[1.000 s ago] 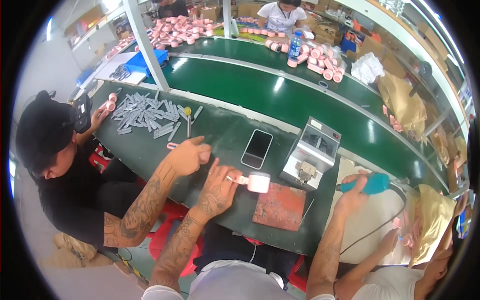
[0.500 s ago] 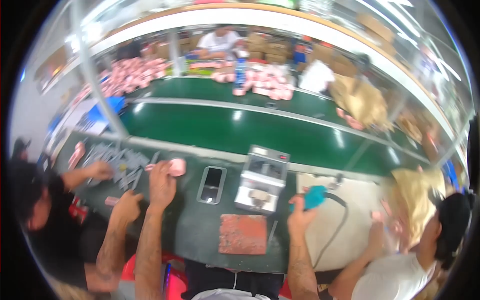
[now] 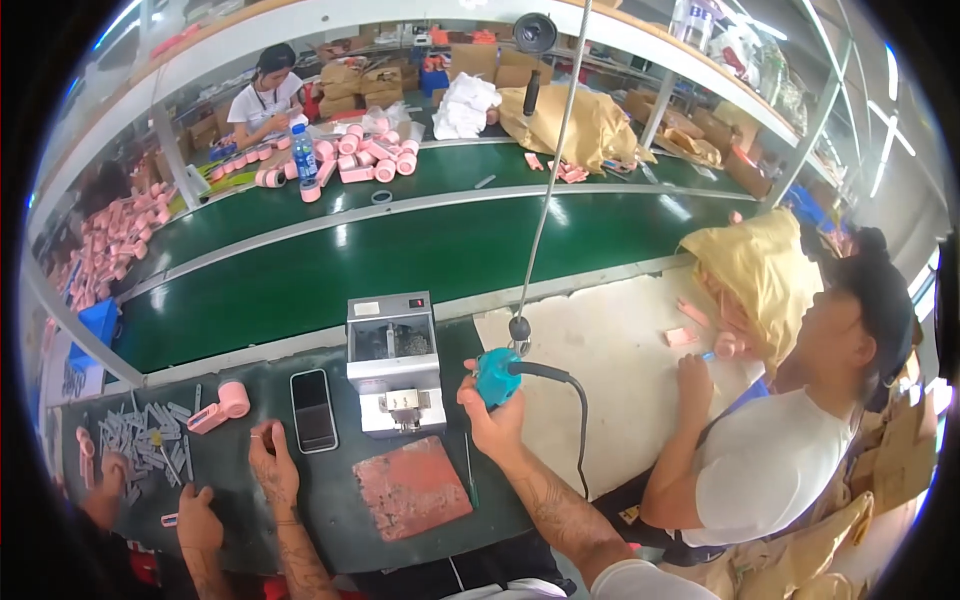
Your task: The person assembles plastic components on a workbench by holding each piece on a work pad and fastening it with a handheld electric tool.
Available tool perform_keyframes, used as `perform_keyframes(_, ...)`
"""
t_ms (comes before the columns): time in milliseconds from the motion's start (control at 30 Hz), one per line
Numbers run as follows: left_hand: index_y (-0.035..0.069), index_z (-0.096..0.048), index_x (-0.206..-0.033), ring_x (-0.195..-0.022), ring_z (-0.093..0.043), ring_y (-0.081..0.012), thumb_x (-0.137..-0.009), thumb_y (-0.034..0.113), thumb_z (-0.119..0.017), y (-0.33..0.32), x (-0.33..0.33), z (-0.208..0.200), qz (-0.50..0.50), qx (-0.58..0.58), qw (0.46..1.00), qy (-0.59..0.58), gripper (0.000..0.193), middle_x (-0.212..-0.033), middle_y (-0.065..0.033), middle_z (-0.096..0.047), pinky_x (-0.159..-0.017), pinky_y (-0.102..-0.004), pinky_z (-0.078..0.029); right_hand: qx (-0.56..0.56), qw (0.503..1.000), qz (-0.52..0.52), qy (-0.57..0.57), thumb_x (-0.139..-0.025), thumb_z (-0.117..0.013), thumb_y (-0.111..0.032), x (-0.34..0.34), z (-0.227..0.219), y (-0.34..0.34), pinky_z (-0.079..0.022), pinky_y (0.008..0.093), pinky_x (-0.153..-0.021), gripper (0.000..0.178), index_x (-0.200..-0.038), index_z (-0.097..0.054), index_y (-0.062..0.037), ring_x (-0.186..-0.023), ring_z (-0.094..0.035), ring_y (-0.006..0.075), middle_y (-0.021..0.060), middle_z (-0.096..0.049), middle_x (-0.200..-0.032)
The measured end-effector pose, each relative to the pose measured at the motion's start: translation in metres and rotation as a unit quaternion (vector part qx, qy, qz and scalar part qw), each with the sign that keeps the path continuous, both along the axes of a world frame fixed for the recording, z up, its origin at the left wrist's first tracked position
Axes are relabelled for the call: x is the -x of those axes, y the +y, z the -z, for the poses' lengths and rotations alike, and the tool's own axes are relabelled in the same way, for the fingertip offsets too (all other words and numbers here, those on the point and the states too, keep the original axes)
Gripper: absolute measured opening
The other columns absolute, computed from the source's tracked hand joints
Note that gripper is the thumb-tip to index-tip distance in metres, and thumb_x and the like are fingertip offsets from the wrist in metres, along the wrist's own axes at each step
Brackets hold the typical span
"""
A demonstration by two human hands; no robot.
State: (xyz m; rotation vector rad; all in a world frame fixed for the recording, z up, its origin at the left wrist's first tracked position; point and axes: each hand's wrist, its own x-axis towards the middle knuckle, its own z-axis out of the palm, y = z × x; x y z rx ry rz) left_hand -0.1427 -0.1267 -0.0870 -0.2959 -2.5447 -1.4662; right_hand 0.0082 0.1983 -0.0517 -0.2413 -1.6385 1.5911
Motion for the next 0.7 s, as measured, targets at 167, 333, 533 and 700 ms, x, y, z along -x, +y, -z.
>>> perform_keyframes(167, 0.000, -0.063, -0.117, -0.091, -0.062, -0.0179, -0.099, 0.011, -0.063, -0.013, 0.006, 0.011, -0.025, -0.028, 0.996, 0.085, 0.021, -0.140, -0.0115, -0.057, -0.079, -0.0294, -0.050, -0.043, 0.999, -0.012, -0.011, -0.096, -0.069, -0.016, -0.003, -0.013, -0.006, -0.048, 0.0268, -0.072, 0.034, -0.121, -0.060, 0.0040, -0.078, -0.058, 0.0084, 0.0001, -0.063, -0.086)
perform_keyframes(333, 0.000, -0.061, -0.117, -0.093, -0.062, -0.0177, -0.099, 0.008, -0.059, 0.005, 0.005, 0.020, -0.005, -0.015, 0.997, 0.075, 0.020, -0.132, -0.0116, -0.061, -0.080, -0.0300, -0.050, -0.039, 0.999, -0.002, -0.025, -0.096, -0.069, -0.016, -0.013, -0.010, 0.006, -0.048, 0.0264, -0.073, 0.038, -0.125, -0.057, 0.0048, -0.078, -0.056, 0.0078, 0.0004, -0.062, -0.088)
perform_keyframes(533, 0.001, -0.063, -0.111, -0.104, -0.063, -0.0196, -0.101, 0.005, -0.057, -0.056, 0.027, 0.043, 0.012, -0.053, 0.991, 0.126, 0.013, -0.120, -0.0129, -0.066, -0.094, -0.0323, -0.051, -0.056, 0.993, 0.032, -0.096, -0.094, -0.071, -0.022, 0.014, 0.008, -0.020, -0.049, 0.0307, -0.078, 0.033, -0.119, -0.063, -0.0013, -0.084, -0.059, 0.0113, 0.0002, -0.065, -0.093)
perform_keyframes(700, 0.004, -0.066, -0.095, -0.087, -0.065, -0.0363, -0.099, 0.023, -0.060, 0.011, 0.004, 0.010, -0.065, 0.033, 0.980, 0.184, 0.021, -0.091, -0.0166, -0.066, -0.079, -0.0456, -0.052, -0.019, 0.981, 0.147, -0.123, -0.098, -0.064, -0.031, -0.007, -0.010, -0.010, -0.048, 0.0350, -0.077, 0.026, -0.091, -0.069, -0.0058, -0.081, -0.059, 0.0162, 0.0028, -0.065, -0.085)
